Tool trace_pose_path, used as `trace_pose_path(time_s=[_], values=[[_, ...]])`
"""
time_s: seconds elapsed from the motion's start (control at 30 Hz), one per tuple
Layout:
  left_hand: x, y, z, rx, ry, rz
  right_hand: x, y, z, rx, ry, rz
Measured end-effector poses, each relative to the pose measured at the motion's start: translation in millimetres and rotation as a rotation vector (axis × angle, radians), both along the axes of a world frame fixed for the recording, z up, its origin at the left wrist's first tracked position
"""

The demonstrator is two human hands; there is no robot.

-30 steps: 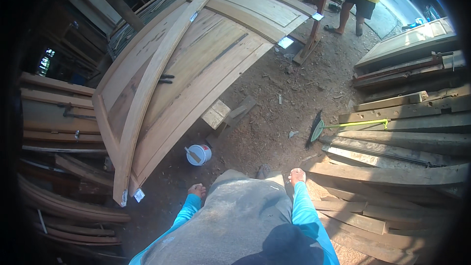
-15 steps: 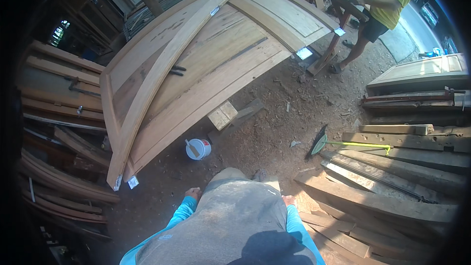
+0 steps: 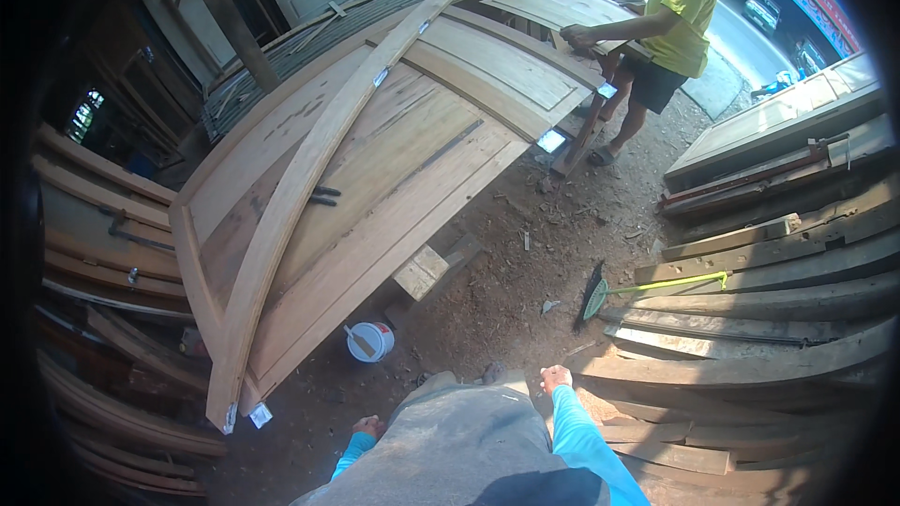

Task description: The person joins wooden panels to form a large door, applying a substance from a white bucket with a tool and lifting the assembled sections.

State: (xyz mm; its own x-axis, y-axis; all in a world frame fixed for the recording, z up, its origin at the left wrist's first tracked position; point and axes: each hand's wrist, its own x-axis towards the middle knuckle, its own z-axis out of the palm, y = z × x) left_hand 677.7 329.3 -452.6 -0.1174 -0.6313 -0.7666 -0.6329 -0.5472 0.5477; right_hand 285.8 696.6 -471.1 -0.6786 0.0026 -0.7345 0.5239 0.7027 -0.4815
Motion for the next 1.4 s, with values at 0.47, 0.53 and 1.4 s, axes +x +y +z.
trace_pose_path(time_s=[0.47, 0.53, 1.4], values=[[-39.0, -0.8, 20.6, 0.067, -0.079, -0.397, 41.8, 44.9, -2.9, 0.038, -0.156, -0.136], [-43.2, -12.0, -13.2, 0.144, -0.055, -0.235, 40.2, 57.0, -12.8, 0.043, -0.2, -0.108], [-273.3, 26.1, -87.5, -0.179, -0.364, -0.951, -211.7, 58.0, -7.6, -0.012, -0.246, -0.173]])
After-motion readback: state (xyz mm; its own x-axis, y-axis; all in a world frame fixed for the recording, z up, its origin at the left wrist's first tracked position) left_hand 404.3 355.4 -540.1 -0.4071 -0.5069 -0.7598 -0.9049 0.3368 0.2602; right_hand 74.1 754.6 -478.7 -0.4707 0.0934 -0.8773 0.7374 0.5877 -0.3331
